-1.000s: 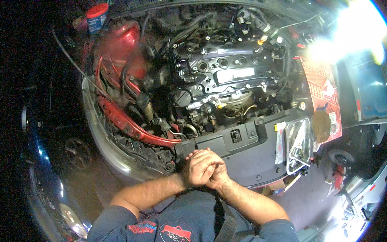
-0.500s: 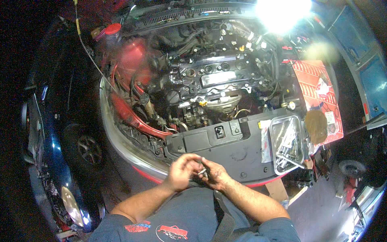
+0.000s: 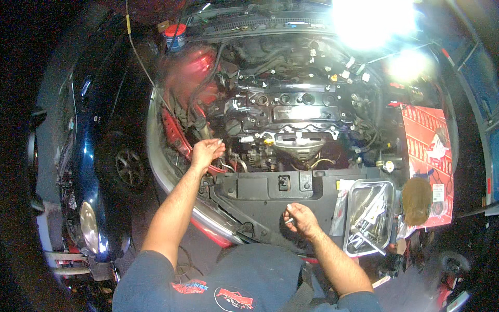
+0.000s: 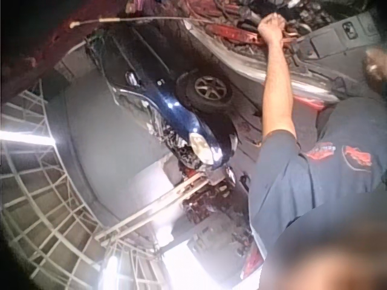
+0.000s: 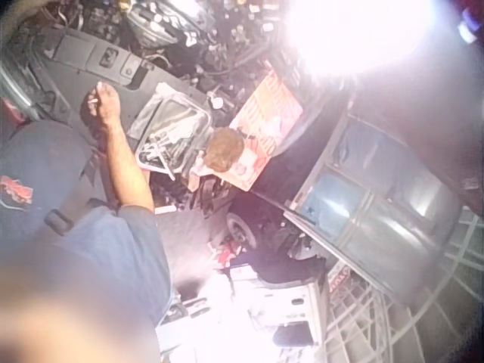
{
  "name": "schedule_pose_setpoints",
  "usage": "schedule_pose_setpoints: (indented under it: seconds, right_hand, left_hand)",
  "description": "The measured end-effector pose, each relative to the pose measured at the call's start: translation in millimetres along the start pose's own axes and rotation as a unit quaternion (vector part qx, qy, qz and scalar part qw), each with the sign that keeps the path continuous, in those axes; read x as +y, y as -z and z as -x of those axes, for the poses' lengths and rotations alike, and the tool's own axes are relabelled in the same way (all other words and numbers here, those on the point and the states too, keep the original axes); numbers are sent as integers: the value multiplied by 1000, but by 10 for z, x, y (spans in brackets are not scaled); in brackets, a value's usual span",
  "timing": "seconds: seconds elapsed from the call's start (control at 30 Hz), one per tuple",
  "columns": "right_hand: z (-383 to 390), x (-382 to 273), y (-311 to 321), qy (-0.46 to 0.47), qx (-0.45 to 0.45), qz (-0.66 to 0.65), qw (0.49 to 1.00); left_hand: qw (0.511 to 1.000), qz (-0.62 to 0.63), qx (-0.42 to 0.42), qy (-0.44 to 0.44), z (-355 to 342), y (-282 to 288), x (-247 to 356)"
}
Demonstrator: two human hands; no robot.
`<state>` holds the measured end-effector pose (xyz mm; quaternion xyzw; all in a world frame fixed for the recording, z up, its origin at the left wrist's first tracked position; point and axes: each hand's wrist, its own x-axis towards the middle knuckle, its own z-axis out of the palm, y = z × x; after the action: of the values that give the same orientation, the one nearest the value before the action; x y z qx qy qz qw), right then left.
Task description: The person works on a car engine with the hood open, repeatedly inserting and tightening bolts into the engine block by hand. The person handles small metal fasteners and reaches into various parts of the engine bay to secure components.
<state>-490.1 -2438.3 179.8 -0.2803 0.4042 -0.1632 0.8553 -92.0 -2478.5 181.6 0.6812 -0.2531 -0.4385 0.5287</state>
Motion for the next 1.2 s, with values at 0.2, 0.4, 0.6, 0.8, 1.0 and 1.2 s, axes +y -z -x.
schedule_pose_setpoints:
  seconds: [0.2, 0.4, 0.6, 0.8, 1.0, 1.2]
  right_hand:
    - [-27, 20, 60, 14, -35, -6, 999]
    - [-6, 14, 64, 4, -39, -29, 999]
    - [-56, 48, 62, 34, -50, 15, 998]
    - [-38, 90, 56, 47, -45, -1, 998]
    - [-33, 86, 59, 56, -45, -1, 997]
    - [-28, 82, 22, 32, 3, 10, 999]
  left_hand:
    - [998, -48, 28, -6, -370, -75, 0]
    - [989, -117, 38, -78, -353, -98, 74]
    - [978, -193, 30, -72, -528, -128, 3]
    - [924, -301, 68, -227, -557, -53, -88]
    - [934, -241, 73, -253, -469, -112, -199]
    - [939, -208, 121, -247, -475, -183, -332]
